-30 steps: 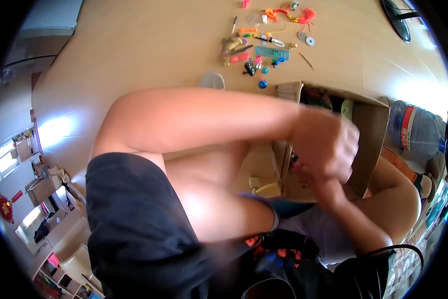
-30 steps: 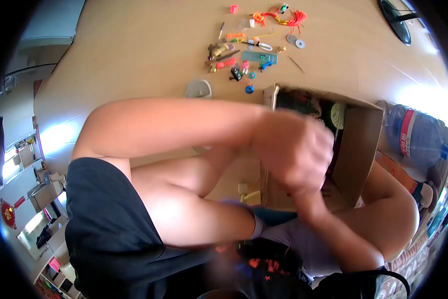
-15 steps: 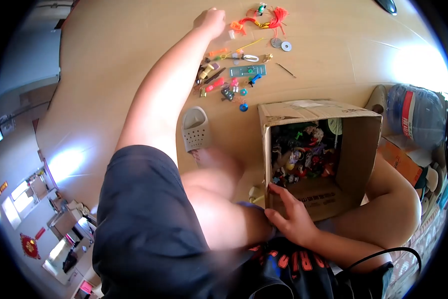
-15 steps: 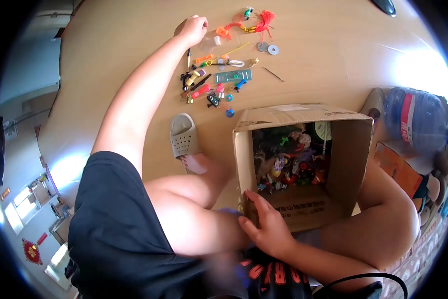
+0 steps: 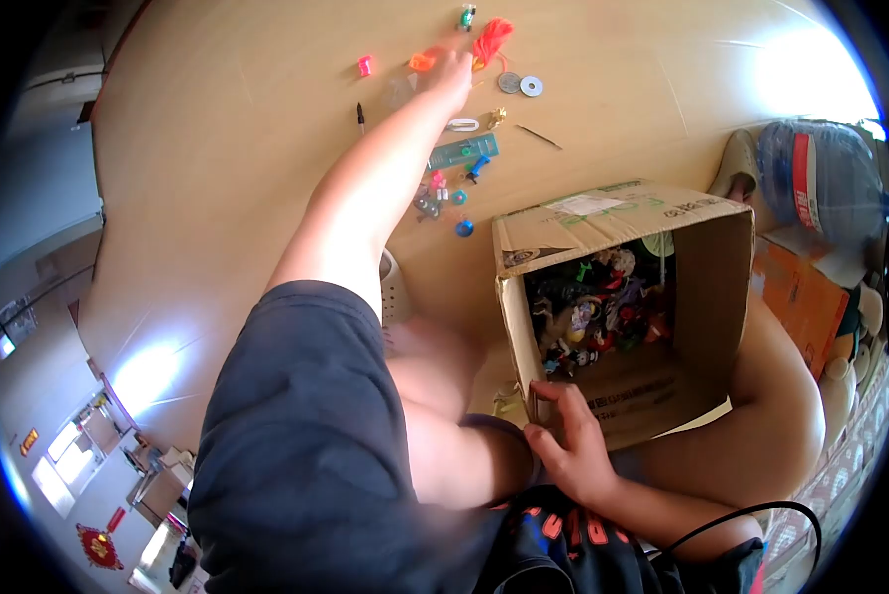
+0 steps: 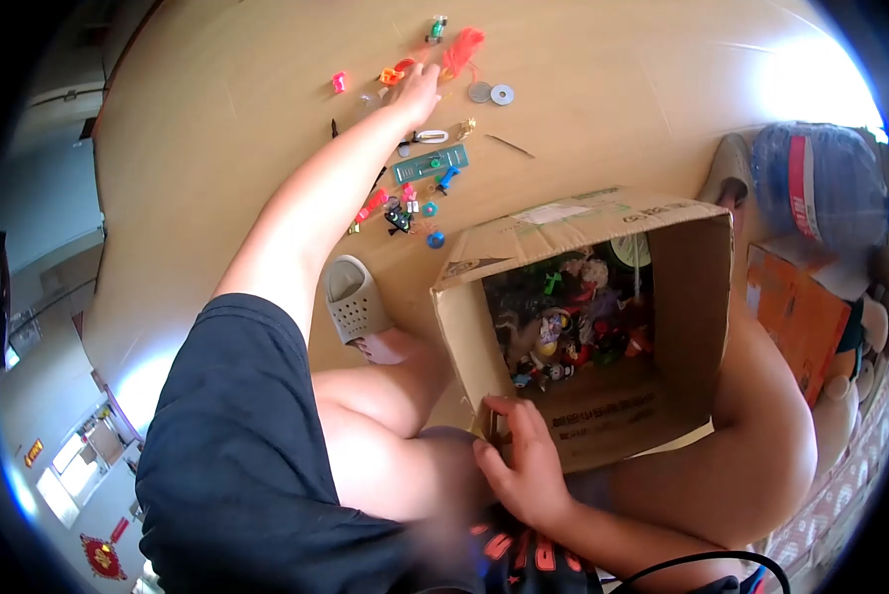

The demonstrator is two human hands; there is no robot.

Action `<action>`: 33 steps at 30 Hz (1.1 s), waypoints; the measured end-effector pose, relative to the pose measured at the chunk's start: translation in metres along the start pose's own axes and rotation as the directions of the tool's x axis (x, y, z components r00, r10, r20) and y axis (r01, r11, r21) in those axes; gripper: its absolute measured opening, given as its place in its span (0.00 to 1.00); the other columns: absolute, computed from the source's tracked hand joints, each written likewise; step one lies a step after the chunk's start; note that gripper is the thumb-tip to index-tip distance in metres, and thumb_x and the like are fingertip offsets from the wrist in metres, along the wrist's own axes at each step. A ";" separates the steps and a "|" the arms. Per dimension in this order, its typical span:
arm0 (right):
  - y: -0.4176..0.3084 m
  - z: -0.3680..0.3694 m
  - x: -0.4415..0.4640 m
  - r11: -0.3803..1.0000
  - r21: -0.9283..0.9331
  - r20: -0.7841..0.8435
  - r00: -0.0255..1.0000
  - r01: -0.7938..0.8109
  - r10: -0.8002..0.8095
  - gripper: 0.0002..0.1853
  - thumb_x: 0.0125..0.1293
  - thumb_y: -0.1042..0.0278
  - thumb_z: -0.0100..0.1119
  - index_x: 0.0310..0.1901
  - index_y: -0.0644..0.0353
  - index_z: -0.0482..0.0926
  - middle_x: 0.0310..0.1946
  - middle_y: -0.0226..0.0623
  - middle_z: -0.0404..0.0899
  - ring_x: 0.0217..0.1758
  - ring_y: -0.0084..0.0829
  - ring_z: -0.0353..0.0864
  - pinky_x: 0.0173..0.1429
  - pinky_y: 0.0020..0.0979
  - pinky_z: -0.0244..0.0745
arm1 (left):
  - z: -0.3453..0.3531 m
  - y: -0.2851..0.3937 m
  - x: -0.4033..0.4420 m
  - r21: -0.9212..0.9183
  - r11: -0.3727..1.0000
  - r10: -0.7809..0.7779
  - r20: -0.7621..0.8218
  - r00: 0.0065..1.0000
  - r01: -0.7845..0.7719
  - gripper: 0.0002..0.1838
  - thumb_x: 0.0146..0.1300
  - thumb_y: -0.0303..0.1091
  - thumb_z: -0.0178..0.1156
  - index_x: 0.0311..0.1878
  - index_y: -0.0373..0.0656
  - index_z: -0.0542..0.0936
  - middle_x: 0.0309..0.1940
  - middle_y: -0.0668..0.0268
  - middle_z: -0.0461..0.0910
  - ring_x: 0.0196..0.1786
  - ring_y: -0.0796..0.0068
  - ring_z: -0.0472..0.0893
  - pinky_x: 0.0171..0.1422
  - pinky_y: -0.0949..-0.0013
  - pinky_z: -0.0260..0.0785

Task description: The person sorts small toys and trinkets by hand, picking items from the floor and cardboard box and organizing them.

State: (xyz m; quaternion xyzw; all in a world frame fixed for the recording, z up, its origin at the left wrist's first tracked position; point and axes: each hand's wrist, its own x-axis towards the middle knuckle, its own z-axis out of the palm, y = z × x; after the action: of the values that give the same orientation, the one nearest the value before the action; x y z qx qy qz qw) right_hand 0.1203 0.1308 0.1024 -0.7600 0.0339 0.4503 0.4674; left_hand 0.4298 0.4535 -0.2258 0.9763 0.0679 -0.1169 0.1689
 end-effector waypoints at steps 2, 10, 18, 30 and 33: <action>-0.005 -0.002 0.007 0.999 -0.030 -0.024 1.000 0.016 -0.017 0.21 0.62 0.69 0.61 0.55 0.67 0.73 0.45 0.47 0.72 0.46 0.44 0.76 0.49 0.36 0.75 | 0.015 -0.009 0.001 -0.138 0.982 -0.121 0.043 0.992 0.126 0.25 0.71 0.50 0.43 0.62 0.46 0.72 0.55 0.52 0.80 0.57 0.51 0.80 0.56 0.49 0.74; 0.015 0.000 0.022 0.998 -0.043 -0.020 0.999 0.043 -0.044 0.21 0.61 0.70 0.59 0.55 0.70 0.73 0.45 0.45 0.73 0.44 0.35 0.78 0.50 0.33 0.75 | -0.026 -0.009 -0.008 -0.206 0.978 0.022 0.029 0.999 -0.015 0.16 0.66 0.43 0.52 0.50 0.45 0.78 0.49 0.55 0.83 0.54 0.54 0.81 0.58 0.55 0.73; 0.023 -0.009 0.018 0.945 -0.221 0.032 0.971 0.240 -0.239 0.22 0.66 0.61 0.59 0.56 0.67 0.72 0.47 0.51 0.74 0.47 0.52 0.78 0.51 0.45 0.75 | -0.067 -0.010 -0.053 0.065 0.990 0.119 0.052 0.992 -0.122 0.10 0.64 0.29 0.59 0.48 0.43 0.80 0.49 0.57 0.82 0.54 0.58 0.82 0.59 0.58 0.74; 0.029 -0.013 0.017 0.943 -0.267 0.085 0.980 0.197 -0.180 0.25 0.70 0.52 0.58 0.57 0.65 0.71 0.48 0.52 0.75 0.49 0.56 0.79 0.52 0.47 0.76 | -0.003 0.028 -0.034 -0.015 0.999 -0.046 0.168 0.985 0.049 0.19 0.67 0.39 0.64 0.59 0.53 0.73 0.51 0.50 0.79 0.54 0.53 0.80 0.57 0.53 0.73; 0.032 -0.009 0.018 0.938 -0.278 0.051 0.978 0.208 -0.202 0.25 0.69 0.53 0.59 0.56 0.66 0.72 0.47 0.52 0.75 0.48 0.56 0.79 0.51 0.47 0.76 | 0.007 0.033 -0.040 0.009 1.000 0.001 0.117 0.993 -0.002 0.15 0.65 0.39 0.65 0.50 0.47 0.74 0.45 0.56 0.82 0.50 0.54 0.82 0.53 0.53 0.74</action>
State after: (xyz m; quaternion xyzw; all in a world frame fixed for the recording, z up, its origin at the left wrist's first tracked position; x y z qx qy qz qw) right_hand 0.1217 0.1126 0.0695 -0.8132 -0.1147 0.4077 0.3993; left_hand 0.3959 0.4162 -0.2120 0.9686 0.0564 -0.1743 0.1680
